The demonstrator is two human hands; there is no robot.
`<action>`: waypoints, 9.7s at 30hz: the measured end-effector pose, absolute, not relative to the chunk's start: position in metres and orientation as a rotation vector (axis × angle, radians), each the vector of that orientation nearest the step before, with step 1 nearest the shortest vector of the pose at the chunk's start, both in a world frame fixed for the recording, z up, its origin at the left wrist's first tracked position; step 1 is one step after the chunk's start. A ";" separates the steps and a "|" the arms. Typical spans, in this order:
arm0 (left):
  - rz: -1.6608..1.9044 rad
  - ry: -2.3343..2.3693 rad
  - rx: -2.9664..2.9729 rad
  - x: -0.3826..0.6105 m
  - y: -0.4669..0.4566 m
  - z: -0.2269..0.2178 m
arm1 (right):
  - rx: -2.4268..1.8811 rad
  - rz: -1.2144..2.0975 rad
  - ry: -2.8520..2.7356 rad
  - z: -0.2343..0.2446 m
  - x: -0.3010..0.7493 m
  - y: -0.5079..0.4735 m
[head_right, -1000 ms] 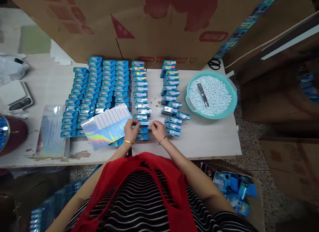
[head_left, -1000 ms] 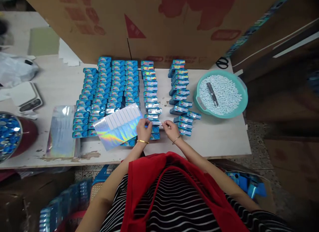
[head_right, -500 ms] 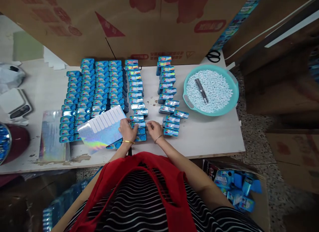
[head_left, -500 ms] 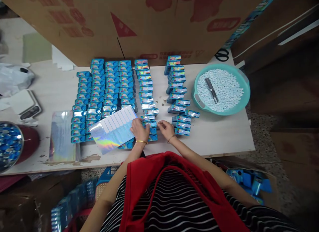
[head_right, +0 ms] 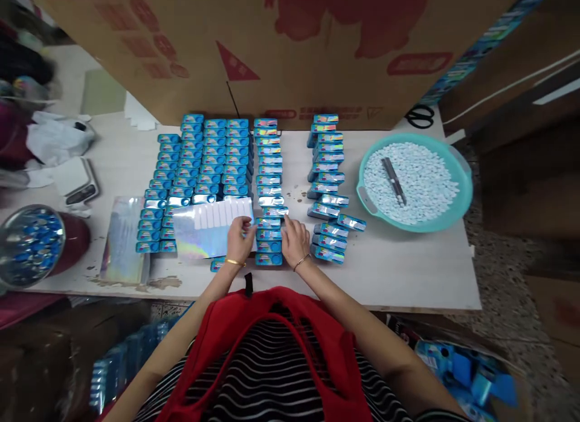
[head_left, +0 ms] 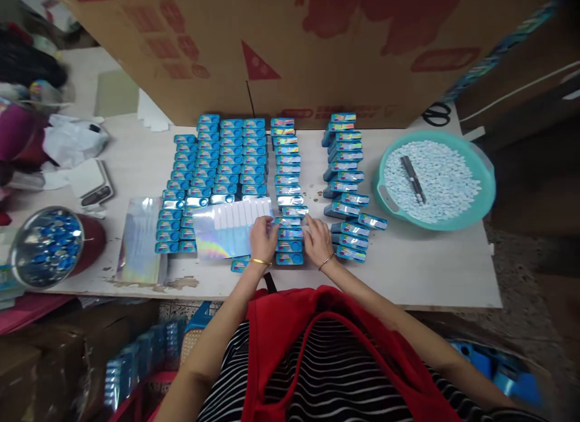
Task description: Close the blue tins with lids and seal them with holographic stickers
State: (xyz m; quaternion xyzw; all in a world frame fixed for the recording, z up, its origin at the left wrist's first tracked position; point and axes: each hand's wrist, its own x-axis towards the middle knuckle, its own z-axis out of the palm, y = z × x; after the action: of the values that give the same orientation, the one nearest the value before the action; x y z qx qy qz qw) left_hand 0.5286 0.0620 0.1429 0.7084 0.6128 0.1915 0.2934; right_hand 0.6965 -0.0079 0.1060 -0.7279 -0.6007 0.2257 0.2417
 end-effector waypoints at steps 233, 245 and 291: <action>-0.051 1.459 2.578 0.316 0.172 0.142 | -1.393 0.535 -2.540 0.105 0.518 0.106; 0.236 1.405 2.689 0.309 0.153 0.123 | -1.395 0.537 -2.519 0.101 0.519 0.106; 0.219 1.596 2.497 0.315 0.139 0.121 | -1.429 0.551 -2.516 0.104 0.517 0.104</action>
State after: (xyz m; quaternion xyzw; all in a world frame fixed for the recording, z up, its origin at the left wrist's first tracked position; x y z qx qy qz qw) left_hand 0.3151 0.1390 0.1209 0.8372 0.5352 0.0735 0.0850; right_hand 0.5174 0.1040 0.1043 -0.4827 -0.8501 0.1862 0.0981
